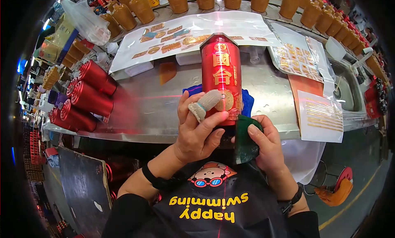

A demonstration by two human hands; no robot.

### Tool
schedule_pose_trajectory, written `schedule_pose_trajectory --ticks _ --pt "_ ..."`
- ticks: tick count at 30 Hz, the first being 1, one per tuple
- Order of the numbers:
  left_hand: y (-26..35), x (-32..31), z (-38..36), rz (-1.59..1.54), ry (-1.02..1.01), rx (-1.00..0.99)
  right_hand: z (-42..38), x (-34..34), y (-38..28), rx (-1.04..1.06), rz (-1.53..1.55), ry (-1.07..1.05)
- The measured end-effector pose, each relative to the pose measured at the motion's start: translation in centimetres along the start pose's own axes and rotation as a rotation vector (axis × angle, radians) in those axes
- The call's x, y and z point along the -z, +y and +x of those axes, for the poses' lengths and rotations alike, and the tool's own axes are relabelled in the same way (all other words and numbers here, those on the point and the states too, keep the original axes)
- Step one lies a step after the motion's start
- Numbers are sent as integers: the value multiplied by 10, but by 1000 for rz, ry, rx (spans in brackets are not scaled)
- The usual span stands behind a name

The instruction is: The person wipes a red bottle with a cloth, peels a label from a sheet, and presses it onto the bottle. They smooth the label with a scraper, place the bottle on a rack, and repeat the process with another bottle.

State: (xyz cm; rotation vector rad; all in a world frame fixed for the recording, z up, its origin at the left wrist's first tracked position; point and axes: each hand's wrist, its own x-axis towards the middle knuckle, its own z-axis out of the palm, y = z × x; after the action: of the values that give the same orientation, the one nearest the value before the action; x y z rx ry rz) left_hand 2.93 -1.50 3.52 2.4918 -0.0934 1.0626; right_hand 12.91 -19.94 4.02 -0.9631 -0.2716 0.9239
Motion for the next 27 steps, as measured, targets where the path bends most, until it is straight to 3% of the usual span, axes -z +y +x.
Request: schedule_pose_trajectory --ticks 5,8,11,18,22,25,27 --pt "3 -6 -2 144 -30 -105 2 1 0 -2 -5 -7" --pt "6 -7 0 145 -45 -106 2 1 0 6 -15 -6" --pt "6 -2 3 -9 -25 19 2 3 -2 5 -35 -18" --pt "5 -8 4 122 -21 -87 2 -2 -5 26 -51 -13" --pt "-3 -4 -1 40 -62 -98 2 7 -7 45 -118 19" --pt "-8 -3 -8 -33 11 69 1 13 -14 88 -192 73" --pt "-15 -7 -11 -1 -21 118 2 16 -22 242 -431 123"
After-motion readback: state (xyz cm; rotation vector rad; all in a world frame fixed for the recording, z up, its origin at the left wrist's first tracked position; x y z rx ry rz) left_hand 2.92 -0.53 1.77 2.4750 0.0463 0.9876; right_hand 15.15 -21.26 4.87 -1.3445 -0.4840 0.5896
